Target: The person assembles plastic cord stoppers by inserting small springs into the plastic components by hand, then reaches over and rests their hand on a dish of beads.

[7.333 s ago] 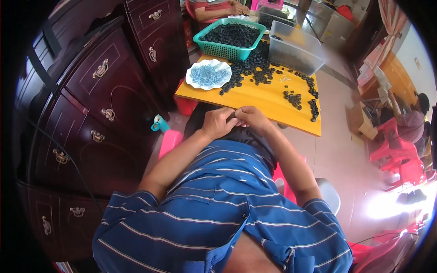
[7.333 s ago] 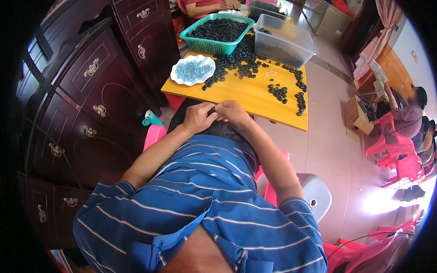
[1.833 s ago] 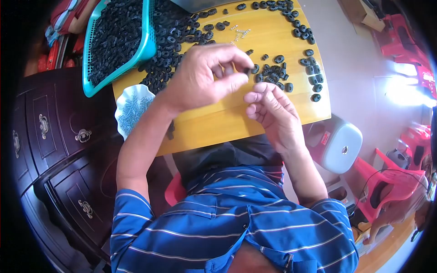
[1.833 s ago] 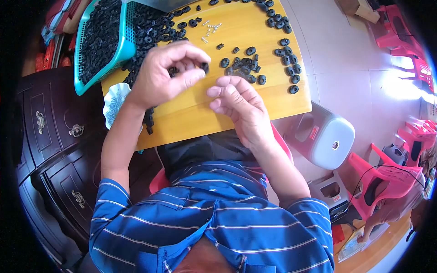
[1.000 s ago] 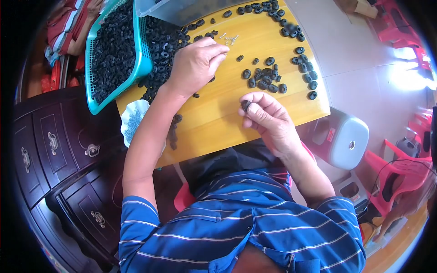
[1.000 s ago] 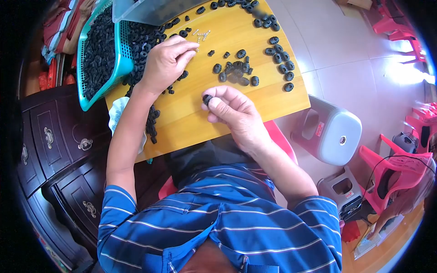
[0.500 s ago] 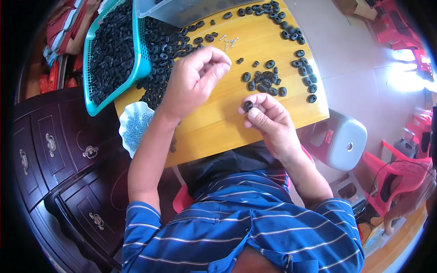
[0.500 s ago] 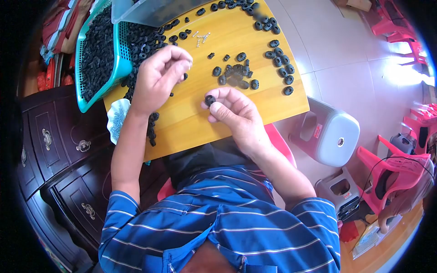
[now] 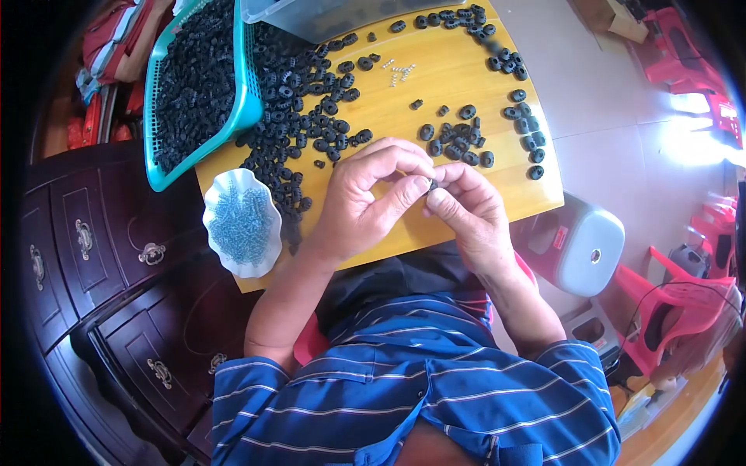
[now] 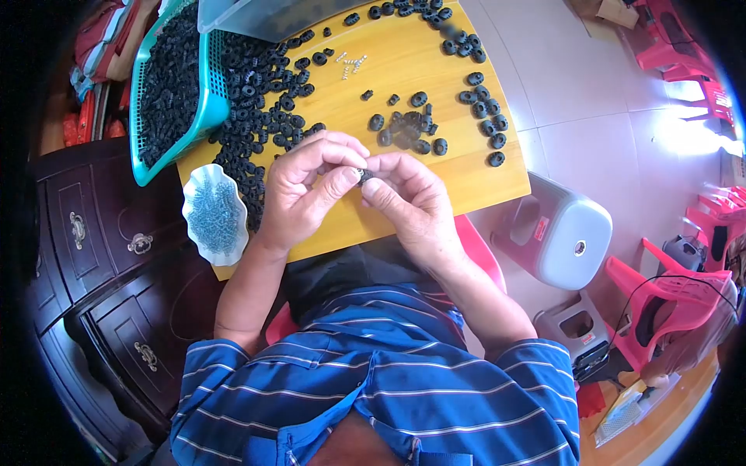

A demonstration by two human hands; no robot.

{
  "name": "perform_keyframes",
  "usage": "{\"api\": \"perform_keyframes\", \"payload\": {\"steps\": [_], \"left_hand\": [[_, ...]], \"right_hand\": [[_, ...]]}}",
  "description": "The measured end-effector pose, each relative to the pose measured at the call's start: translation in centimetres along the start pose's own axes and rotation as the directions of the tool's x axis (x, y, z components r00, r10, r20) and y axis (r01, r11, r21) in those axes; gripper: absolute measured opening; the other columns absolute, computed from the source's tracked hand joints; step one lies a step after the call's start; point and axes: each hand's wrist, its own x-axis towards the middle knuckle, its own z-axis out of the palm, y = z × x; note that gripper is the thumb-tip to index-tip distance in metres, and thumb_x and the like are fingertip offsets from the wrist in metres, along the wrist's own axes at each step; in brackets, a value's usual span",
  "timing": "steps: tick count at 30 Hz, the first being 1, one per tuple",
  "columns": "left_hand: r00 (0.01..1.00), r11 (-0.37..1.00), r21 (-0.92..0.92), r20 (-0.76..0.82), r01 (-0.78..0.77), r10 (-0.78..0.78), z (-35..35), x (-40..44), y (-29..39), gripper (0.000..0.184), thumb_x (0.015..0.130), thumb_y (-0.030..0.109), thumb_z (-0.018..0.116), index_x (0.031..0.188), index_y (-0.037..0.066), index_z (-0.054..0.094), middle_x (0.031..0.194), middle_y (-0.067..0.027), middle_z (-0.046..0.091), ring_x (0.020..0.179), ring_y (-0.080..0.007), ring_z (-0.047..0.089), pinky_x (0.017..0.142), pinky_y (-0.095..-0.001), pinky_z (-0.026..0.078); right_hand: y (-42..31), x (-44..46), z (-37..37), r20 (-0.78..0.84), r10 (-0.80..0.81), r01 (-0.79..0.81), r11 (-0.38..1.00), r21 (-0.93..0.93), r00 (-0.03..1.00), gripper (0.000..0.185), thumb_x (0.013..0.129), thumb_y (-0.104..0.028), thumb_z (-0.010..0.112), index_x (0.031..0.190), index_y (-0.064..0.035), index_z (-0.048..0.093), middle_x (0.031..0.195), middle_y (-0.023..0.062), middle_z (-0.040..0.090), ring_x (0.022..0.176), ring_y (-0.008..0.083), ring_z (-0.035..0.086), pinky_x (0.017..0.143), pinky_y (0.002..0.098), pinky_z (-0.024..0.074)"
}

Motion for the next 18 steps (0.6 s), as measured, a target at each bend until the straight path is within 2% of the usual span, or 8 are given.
{"api": "perform_keyframes", "payload": {"steps": [1, 3, 6, 9, 11, 13, 14, 18], "left_hand": [[1.0, 1.0, 0.002, 0.002, 0.001, -0.001, -0.2, 0.1, 0.2, 0.005, 0.095, 0.003, 0.068, 0.097, -0.001, 0.07, 0.098, -0.0096, 0.07, 0.087, -0.0148, 0.068, 0.077, -0.0259, 0.054], [0.988, 0.954, 0.259, 0.061, -0.153, 0.142, -0.7, 0.3, 1.0, 0.008, 0.093, 0.005, 0.071, 0.098, 0.0, 0.072, 0.095, -0.0124, 0.071, 0.085, -0.019, 0.07, 0.074, -0.0272, 0.054], [0.97, 0.9, 0.369, 0.021, -0.234, 0.243, -1.4, 0.9, 1.2, 0.011, 0.091, 0.007, 0.073, 0.099, 0.0, 0.072, 0.092, -0.0134, 0.071, 0.081, -0.022, 0.07, 0.072, -0.028, 0.054], [0.983, 0.879, 0.474, -0.139, -0.043, 0.123, -1.1, 2.3, 0.4, 0.018, 0.086, 0.007, 0.076, 0.104, 0.002, 0.072, 0.092, -0.0118, 0.072, 0.075, -0.0195, 0.071, 0.066, -0.0302, 0.055], [0.986, 0.862, 0.505, -0.118, -0.043, 0.119, -1.4, 3.5, -0.8, 0.022, 0.084, 0.007, 0.077, 0.105, 0.004, 0.072, 0.092, -0.0114, 0.072, 0.073, -0.0198, 0.071, 0.064, -0.0319, 0.056], [0.991, 0.778, 0.626, -0.13, 0.048, 0.043, -1.2, 4.5, -1.6, 0.022, 0.084, 0.009, 0.077, 0.105, 0.006, 0.073, 0.091, -0.0106, 0.071, 0.072, -0.0212, 0.071, 0.064, -0.0323, 0.056], [0.993, 0.717, 0.694, -0.119, 0.068, 0.021, -1.2, 4.9, -1.8, 0.021, 0.085, 0.014, 0.077, 0.105, 0.007, 0.073, 0.091, -0.0097, 0.071, 0.073, -0.0243, 0.07, 0.065, -0.0348, 0.056], [0.989, 0.647, 0.762, -0.091, -0.007, 0.118, -0.6, 6.0, -3.6, 0.021, 0.086, 0.018, 0.076, 0.104, 0.008, 0.073, 0.089, -0.0091, 0.07, 0.074, -0.0271, 0.07, 0.067, -0.0382, 0.056]], "right_hand": [[0.0, 0.0, 0.0, 0.006, -0.008, 0.008, 1.0, -0.001, 1.0, 0.02, 0.1, -0.009, 0.066, 0.118, -0.0014, 0.064, 0.106, 0.0015, 0.069, 0.096, 0.0072, 0.062, 0.087, 0.0234, 0.0509], [0.0, 0.0, 0.0, 0.01, -0.017, 0.017, 1.0, 0.001, 1.0, 0.019, 0.1, -0.009, 0.066, 0.118, -0.0013, 0.065, 0.106, 0.0012, 0.069, 0.095, 0.0068, 0.062, 0.087, 0.0228, 0.0504], [-0.1, -0.1, 0.0, 0.024, -0.008, 0.007, 1.0, 0.009, 1.0, 0.019, 0.1, -0.008, 0.066, 0.118, -0.0016, 0.065, 0.106, 0.0003, 0.069, 0.094, 0.0065, 0.062, 0.087, 0.0224, 0.0498], [-0.1, -0.1, 0.3, 0.02, -0.033, 0.033, 0.999, -0.023, 0.999, 0.019, 0.1, -0.008, 0.066, 0.118, -0.0017, 0.065, 0.106, -0.0006, 0.069, 0.094, 0.0061, 0.062, 0.088, 0.022, 0.0495], [0.0, -0.2, 0.3, 0.036, 0.005, -0.005, 1.0, -0.013, 0.999, 0.019, 0.1, -0.008, 0.066, 0.118, -0.002, 0.065, 0.106, -0.0008, 0.068, 0.096, 0.0059, 0.061, 0.088, 0.0223, 0.0495], [0.1, -0.2, 0.3, 0.049, 0.009, -0.009, 1.0, -0.003, 0.999, 0.019, 0.1, -0.008, 0.066, 0.118, -0.002, 0.065, 0.107, -0.0007, 0.067, 0.096, 0.0061, 0.061, 0.088, 0.0226, 0.0494], [0.1, -0.2, 0.3, 0.063, 0.019, -0.02, 1.0, 0.009, 0.998, 0.019, 0.101, -0.008, 0.066, 0.119, -0.002, 0.064, 0.107, -0.0006, 0.067, 0.097, 0.0062, 0.061, 0.089, 0.023, 0.0494], [0.0, -0.2, 0.3, 0.078, 0.008, -0.009, 1.0, 0.011, 0.997, 0.019, 0.101, -0.009, 0.065, 0.119, -0.0019, 0.064, 0.107, -0.0001, 0.066, 0.096, 0.0068, 0.06, 0.089, 0.0237, 0.0496]]}}
